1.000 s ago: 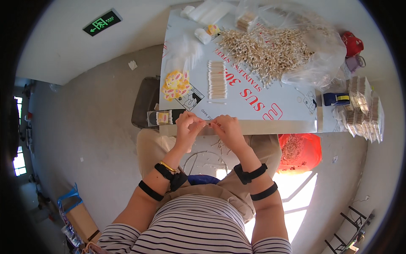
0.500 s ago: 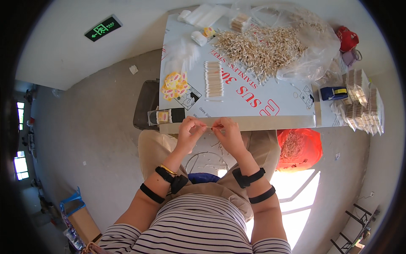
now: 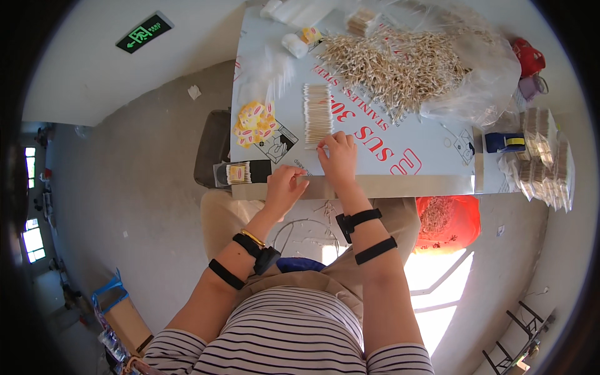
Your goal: The person is aligning cotton swabs in a row and placing them into small cardboard boxes.
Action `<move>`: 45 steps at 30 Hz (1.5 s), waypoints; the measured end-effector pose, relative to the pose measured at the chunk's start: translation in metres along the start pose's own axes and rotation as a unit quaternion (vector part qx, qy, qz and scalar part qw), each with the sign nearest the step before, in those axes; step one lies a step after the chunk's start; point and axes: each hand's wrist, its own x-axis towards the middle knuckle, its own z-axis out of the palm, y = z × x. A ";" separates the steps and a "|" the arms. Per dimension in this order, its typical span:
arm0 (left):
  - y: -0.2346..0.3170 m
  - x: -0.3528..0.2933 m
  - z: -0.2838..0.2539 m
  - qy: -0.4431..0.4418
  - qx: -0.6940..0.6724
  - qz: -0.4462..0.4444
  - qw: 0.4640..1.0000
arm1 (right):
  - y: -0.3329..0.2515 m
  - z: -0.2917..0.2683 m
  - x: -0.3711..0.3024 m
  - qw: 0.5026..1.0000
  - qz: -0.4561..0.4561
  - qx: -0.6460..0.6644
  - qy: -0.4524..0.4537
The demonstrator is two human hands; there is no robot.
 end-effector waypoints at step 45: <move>-0.011 0.060 0.017 0.111 0.168 0.040 0.979 | 0.004 -0.012 0.054 0.938 -0.251 -0.192 -0.142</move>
